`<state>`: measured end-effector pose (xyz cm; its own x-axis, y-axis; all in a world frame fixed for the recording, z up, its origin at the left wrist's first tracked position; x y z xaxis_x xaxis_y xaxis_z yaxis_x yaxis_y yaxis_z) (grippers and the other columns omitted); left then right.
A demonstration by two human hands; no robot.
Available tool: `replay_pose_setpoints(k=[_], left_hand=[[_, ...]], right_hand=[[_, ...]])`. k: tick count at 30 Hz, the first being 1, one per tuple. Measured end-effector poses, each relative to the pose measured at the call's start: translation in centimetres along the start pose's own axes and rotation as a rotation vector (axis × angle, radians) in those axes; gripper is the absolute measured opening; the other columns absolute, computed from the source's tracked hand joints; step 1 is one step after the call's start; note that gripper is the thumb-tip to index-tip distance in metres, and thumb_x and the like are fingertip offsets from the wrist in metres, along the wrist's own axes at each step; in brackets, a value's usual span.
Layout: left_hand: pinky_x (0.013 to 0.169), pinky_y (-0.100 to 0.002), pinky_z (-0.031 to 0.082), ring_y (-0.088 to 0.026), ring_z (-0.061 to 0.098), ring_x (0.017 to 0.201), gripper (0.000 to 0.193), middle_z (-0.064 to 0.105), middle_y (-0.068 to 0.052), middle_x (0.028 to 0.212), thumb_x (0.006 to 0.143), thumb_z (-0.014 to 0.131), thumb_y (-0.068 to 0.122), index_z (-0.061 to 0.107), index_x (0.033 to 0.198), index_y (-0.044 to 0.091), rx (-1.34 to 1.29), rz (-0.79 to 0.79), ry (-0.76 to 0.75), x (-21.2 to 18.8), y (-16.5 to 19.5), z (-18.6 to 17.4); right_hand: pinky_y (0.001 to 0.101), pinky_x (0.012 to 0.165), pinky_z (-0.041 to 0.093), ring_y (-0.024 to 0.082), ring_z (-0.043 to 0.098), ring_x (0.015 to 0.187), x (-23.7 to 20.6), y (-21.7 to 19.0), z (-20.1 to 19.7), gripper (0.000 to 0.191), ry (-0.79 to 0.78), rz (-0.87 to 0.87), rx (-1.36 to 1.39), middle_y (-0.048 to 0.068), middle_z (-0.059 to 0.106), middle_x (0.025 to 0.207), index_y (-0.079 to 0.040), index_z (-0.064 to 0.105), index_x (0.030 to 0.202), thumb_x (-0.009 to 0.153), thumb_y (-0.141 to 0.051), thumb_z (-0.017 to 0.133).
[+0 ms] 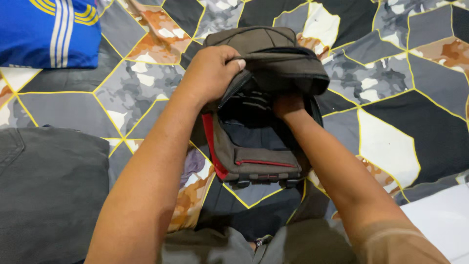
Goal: The person sits beside a bed and packs a backpack. They take a cap, wallet, and sunglasses out of the bag, then place folded clothing items including a sweatshirt, a striped shirt, pants, and other garments into the backpack compartments and zip them closed.
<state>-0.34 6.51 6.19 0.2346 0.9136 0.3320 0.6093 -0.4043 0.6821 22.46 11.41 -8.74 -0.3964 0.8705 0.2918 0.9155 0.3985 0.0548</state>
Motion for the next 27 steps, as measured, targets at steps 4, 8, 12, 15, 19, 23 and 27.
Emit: replay_pose_setpoints(k=[4, 8, 12, 15, 19, 23, 27], left_hand=[[0.078, -0.041, 0.053, -0.033, 0.072, 0.088, 0.026, 0.074, -0.017, 0.093, 0.092, 0.068, 0.029, 0.074, 0.102, 0.006, -0.001, 0.011, -0.002, -0.3, -0.1, 0.2], [0.077, -0.04, 0.054, -0.032, 0.073, 0.087, 0.027, 0.074, -0.016, 0.092, 0.092, 0.068, 0.029, 0.074, 0.104, 0.006, -0.021, 0.049, -0.002, -0.2, 0.3, 0.2], [0.077, -0.04, 0.054, -0.031, 0.072, 0.086, 0.027, 0.075, -0.014, 0.092, 0.092, 0.068, 0.03, 0.074, 0.105, 0.007, -0.027, 0.054, -0.054, -0.5, 1.0, 0.3], [0.077, -0.039, 0.054, -0.029, 0.073, 0.084, 0.026, 0.075, -0.013, 0.09, 0.092, 0.068, 0.03, 0.074, 0.105, 0.008, -0.056, 0.018, -0.071, -0.5, 1.5, 0.2], [0.075, -0.039, 0.053, -0.03, 0.072, 0.083, 0.025, 0.074, -0.014, 0.088, 0.091, 0.069, 0.029, 0.075, 0.103, 0.008, -0.038, 0.006, -0.072, -1.1, 1.6, -0.2], [0.075, -0.039, 0.054, -0.03, 0.072, 0.083, 0.025, 0.074, -0.014, 0.089, 0.093, 0.068, 0.028, 0.074, 0.103, 0.006, -0.069, 0.079, -0.053, -1.6, 1.4, -0.1], [0.077, -0.038, 0.055, -0.03, 0.073, 0.083, 0.024, 0.075, -0.014, 0.089, 0.093, 0.068, 0.027, 0.075, 0.104, 0.007, -0.103, 0.111, -0.089, -2.0, 1.0, 0.6]], right_hand=[[0.047, 0.126, 0.031, 0.033, 0.045, 0.148, -2.3, -1.2, -0.4, 0.051, -0.327, 0.279, 0.038, 0.016, 0.051, 0.157, -0.011, 0.056, 0.15, 0.105, -0.033, 0.045], [0.0486, 0.117, 0.034, 0.038, 0.044, 0.142, -0.9, -0.9, 0.0, 0.055, 0.072, 0.04, 0.058, 0.022, 0.052, 0.152, -0.005, 0.055, 0.149, 0.099, -0.029, 0.05], [0.0513, 0.115, 0.031, 0.039, 0.041, 0.14, 2.9, 0.7, 1.5, 0.054, -0.016, -0.034, 0.183, 0.022, 0.049, 0.149, -0.01, 0.053, 0.145, 0.095, -0.03, 0.054], [0.0497, 0.121, 0.032, 0.035, 0.044, 0.142, 3.9, 1.0, 1.1, 0.046, 0.03, 0.034, 0.292, 0.018, 0.051, 0.151, -0.015, 0.054, 0.145, 0.105, -0.036, 0.054], [0.0501, 0.116, 0.033, 0.038, 0.045, 0.14, 1.3, -0.3, 1.2, 0.054, 0.146, -0.033, 0.206, 0.019, 0.053, 0.149, -0.013, 0.055, 0.146, 0.094, -0.027, 0.053], [0.0511, 0.118, 0.034, 0.036, 0.049, 0.137, -0.9, -1.7, 1.8, 0.048, 0.102, 0.079, 0.128, 0.015, 0.057, 0.147, -0.016, 0.056, 0.146, 0.1, -0.03, 0.051], [0.0518, 0.113, 0.034, 0.038, 0.046, 0.138, 1.1, -1.2, 2.3, 0.05, 0.011, 0.022, 0.275, 0.018, 0.054, 0.148, -0.013, 0.055, 0.145, 0.099, -0.033, 0.052]])
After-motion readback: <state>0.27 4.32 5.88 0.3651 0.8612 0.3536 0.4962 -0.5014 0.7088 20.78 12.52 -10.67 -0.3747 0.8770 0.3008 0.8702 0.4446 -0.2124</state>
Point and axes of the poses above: each hand's wrist, its own x-axis towards the middle knuckle, its own z-axis out of the palm, y = z × x, the point moved 2 cm from there along x, towards the middle knuckle
